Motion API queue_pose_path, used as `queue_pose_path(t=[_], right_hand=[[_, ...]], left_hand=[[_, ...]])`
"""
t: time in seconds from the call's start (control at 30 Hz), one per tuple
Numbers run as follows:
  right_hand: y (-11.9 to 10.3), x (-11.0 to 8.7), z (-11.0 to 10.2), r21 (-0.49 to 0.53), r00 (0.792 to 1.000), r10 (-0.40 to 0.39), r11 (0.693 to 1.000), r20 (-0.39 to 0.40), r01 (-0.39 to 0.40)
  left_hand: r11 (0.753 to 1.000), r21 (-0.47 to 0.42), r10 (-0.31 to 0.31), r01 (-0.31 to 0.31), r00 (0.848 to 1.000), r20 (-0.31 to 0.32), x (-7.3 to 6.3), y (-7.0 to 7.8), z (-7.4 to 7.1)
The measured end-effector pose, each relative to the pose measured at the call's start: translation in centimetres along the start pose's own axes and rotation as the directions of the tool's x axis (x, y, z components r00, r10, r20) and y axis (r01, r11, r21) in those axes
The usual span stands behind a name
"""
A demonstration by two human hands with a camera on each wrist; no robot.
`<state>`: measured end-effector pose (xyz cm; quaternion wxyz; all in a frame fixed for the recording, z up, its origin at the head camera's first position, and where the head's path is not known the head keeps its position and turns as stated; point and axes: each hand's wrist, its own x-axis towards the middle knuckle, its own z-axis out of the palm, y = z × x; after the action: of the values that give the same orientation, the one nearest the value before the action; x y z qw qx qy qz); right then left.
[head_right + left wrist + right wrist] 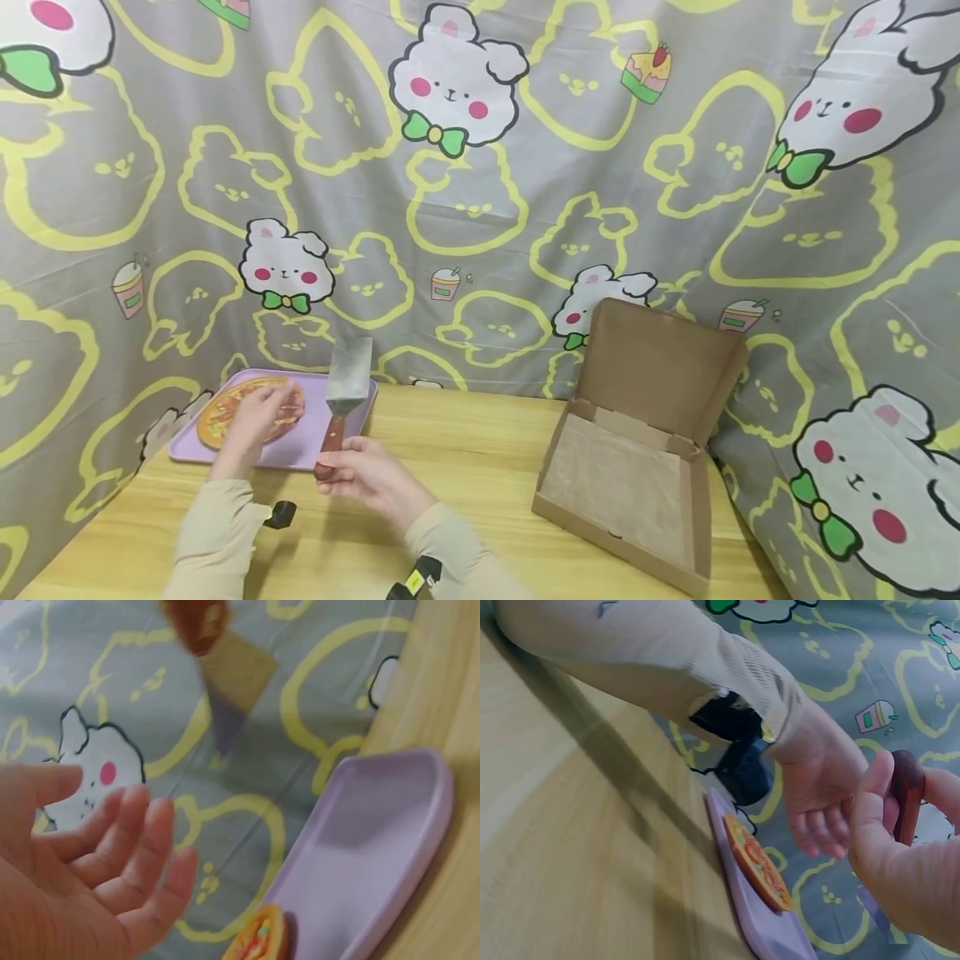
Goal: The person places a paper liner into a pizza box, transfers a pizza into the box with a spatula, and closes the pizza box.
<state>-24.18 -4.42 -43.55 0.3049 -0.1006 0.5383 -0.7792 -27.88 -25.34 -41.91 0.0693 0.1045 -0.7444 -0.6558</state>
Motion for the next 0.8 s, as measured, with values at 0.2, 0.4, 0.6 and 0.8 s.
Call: queue_pose_path(t=[0.2, 0.4, 0.6, 0.8], right_hand=[[-0.5, -0.1, -0.7, -0.020, 0.999, 0.012, 1.000, 0.042, -0.011], [-0.4, 0.1, -0.7, -0.025, 0.995, 0.021, 1.000, 0.096, -0.018], [-0.3, 0.4, -0.8, -0.033, 0.992, 0.039, 0.999, 0.116, -0.035], [-0.3, 0.5, -1.1, -0.051, 0.993, 0.063, 0.997, 0.097, -0.059]], left_hand=[[0.993, 0.079, -0.097, 0.083, 0.978, 0.187, 0.1, -1.2, 1.9], [0.983, 0.095, -0.178, 0.160, 0.956, 0.235, 0.1, -1.8, 2.4], [0.982, 0.021, -0.185, 0.186, 0.946, 0.265, 0.4, -2.0, 2.4], [0.970, -0.116, -0.176, 0.212, 0.948, 0.265, 0.8, -2.5, 2.6]])
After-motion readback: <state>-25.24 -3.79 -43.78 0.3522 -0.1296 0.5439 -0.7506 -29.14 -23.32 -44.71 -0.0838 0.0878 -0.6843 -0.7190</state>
